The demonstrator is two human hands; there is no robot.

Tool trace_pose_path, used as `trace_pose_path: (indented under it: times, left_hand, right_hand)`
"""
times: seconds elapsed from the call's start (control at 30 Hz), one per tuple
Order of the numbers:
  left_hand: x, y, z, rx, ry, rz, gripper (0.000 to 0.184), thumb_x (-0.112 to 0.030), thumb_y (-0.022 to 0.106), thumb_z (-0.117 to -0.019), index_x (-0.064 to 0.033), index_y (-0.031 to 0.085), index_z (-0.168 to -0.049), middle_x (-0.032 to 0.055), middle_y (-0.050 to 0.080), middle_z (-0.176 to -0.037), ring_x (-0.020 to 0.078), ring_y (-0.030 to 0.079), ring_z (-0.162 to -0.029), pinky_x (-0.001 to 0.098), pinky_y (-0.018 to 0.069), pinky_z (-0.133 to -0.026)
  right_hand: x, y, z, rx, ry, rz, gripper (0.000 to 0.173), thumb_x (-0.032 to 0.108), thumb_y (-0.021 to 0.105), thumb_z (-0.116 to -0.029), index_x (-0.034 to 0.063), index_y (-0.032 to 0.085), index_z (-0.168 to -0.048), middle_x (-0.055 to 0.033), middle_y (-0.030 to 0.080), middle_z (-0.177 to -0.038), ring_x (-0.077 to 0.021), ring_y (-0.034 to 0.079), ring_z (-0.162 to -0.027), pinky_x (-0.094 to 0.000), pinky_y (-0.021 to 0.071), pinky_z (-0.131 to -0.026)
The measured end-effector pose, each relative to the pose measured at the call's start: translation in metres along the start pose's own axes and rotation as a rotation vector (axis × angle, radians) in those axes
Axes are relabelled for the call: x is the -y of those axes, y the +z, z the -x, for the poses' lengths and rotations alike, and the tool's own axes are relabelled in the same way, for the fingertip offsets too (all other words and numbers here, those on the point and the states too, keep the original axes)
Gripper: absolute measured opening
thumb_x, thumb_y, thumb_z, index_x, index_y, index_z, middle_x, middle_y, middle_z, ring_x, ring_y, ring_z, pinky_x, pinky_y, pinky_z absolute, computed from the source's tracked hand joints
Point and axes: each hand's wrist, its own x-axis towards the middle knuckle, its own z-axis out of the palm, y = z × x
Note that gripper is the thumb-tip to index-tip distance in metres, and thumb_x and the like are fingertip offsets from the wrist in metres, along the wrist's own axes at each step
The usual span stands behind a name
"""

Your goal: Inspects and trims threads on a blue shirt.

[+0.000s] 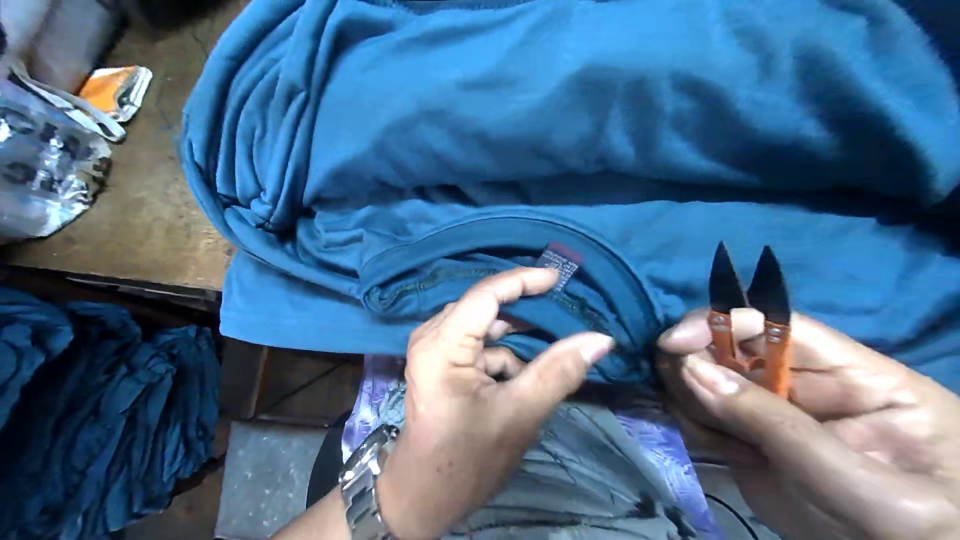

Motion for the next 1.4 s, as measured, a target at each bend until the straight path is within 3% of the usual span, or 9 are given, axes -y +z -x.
trace_pose_path:
  times: [0.17, 0.3, 0.43, 0.57, 0.67, 0.87, 0.97, 1.07, 1.4]
  left_hand:
    - [0.007, 0.001, 0.004, -0.051, -0.027, 0.237, 0.037, 0.01, 0.072, -0.0875, -0.0014, 0.064, -0.121, 0.0144, 0.066, -0.085, 0.0138, 0.06, -0.052, 0.0237, 0.054, -0.042]
    - [0.006, -0.003, 0.009, -0.01, -0.059, 0.274, 0.04, 0.011, 0.074, -0.0855, -0.0024, 0.066, -0.123, 0.0167, 0.068, -0.089, 0.0155, 0.062, -0.052, 0.0258, 0.0557, -0.043]
    - [0.003, -0.004, 0.011, -0.016, -0.056, 0.295, 0.034, 0.01, 0.07, -0.0891, 0.0018, 0.068, -0.122, 0.0167, 0.071, -0.095, 0.018, 0.069, -0.062, 0.0301, 0.0624, -0.052]
    - [0.003, -0.006, 0.013, -0.022, -0.063, 0.281, 0.034, 0.002, 0.069, -0.0933, 0.0017, 0.064, -0.127, 0.0156, 0.069, -0.087, 0.0179, 0.068, -0.066, 0.0308, 0.0626, -0.061]
    - [0.002, -0.002, 0.009, -0.043, -0.066, 0.26, 0.047, 0.01, 0.076, -0.0829, -0.0004, 0.063, -0.126, 0.0157, 0.068, -0.084, 0.0165, 0.066, -0.059, 0.028, 0.0606, -0.054]
    - [0.001, -0.004, 0.009, 0.008, -0.05, 0.252, 0.066, 0.021, 0.076, -0.0728, -0.0002, 0.055, -0.132, 0.0186, 0.066, -0.106, 0.0253, 0.073, -0.071, 0.0373, 0.0672, -0.064]
    - [-0.002, -0.007, 0.011, -0.032, -0.069, 0.263, 0.067, 0.02, 0.078, -0.0725, -0.0015, 0.056, -0.132, 0.0183, 0.068, -0.099, 0.024, 0.071, -0.067, 0.0359, 0.0659, -0.06]
    - [-0.005, -0.011, 0.015, -0.065, -0.139, 0.323, 0.067, 0.016, 0.077, -0.0744, -0.0041, 0.056, -0.134, 0.0184, 0.068, -0.091, 0.0222, 0.071, -0.063, 0.0343, 0.0643, -0.057]
    - [-0.008, -0.014, 0.022, -0.089, -0.267, 0.442, 0.069, 0.014, 0.077, -0.0753, -0.0092, 0.056, -0.137, 0.0167, 0.066, -0.073, 0.0195, 0.069, -0.059, 0.0337, 0.0636, -0.06]
  right_hand:
    - [0.002, 0.003, -0.001, -0.028, -0.154, 0.293, 0.049, 0.022, 0.077, -0.0876, 0.0181, 0.061, -0.134, 0.0085, 0.059, -0.077, -0.0019, 0.046, -0.054, -0.0175, 0.0394, -0.044]
    - [-0.001, 0.013, -0.013, -0.042, -0.393, 0.432, 0.047, 0.024, 0.08, -0.0874, 0.0089, 0.067, -0.13, 0.0063, 0.069, -0.097, 0.0028, 0.054, -0.068, -0.0142, 0.0464, -0.057]
    - [0.003, 0.013, -0.013, -0.05, -0.601, 0.754, 0.023, 0.017, 0.057, -0.0996, 0.0083, 0.07, -0.116, -0.0028, 0.063, -0.082, -0.0092, 0.056, -0.068, -0.026, 0.0447, -0.058]
    - [0.001, 0.011, 0.006, 0.089, -0.69, 0.848, 0.023, 0.022, 0.06, -0.0997, 0.0064, 0.07, -0.113, -0.0073, 0.062, -0.077, -0.02, 0.055, -0.063, -0.0353, 0.043, -0.054]
    - [-0.003, 0.02, 0.013, 0.177, -0.703, 0.81, 0.018, 0.018, 0.063, -0.0985, 0.0059, 0.072, -0.107, -0.0065, 0.063, -0.076, -0.0189, 0.056, -0.062, -0.0339, 0.0435, -0.053]
    - [-0.007, 0.021, 0.019, 0.187, -0.621, 0.741, 0.02, 0.019, 0.062, -0.099, 0.0067, 0.071, -0.112, -0.0073, 0.065, -0.079, -0.0188, 0.059, -0.067, -0.0332, 0.0461, -0.057]
    - [-0.004, 0.015, 0.022, 0.107, -0.527, 0.798, 0.044, 0.044, 0.055, -0.1017, 0.0114, 0.066, -0.13, -0.0066, 0.064, -0.088, -0.017, 0.058, -0.074, -0.0329, 0.0466, -0.062]
    - [-0.007, 0.0, 0.02, -0.031, -0.51, 0.975, 0.044, 0.037, 0.046, -0.1061, 0.0118, 0.061, -0.139, -0.0094, 0.062, -0.095, -0.0215, 0.058, -0.08, -0.0367, 0.0464, -0.066]
    - [-0.019, 0.015, 0.009, -0.136, -0.643, 1.048, 0.041, 0.035, 0.055, -0.1035, 0.0068, 0.064, -0.133, -0.0093, 0.057, -0.086, -0.0231, 0.054, -0.071, -0.0373, 0.0419, -0.06]
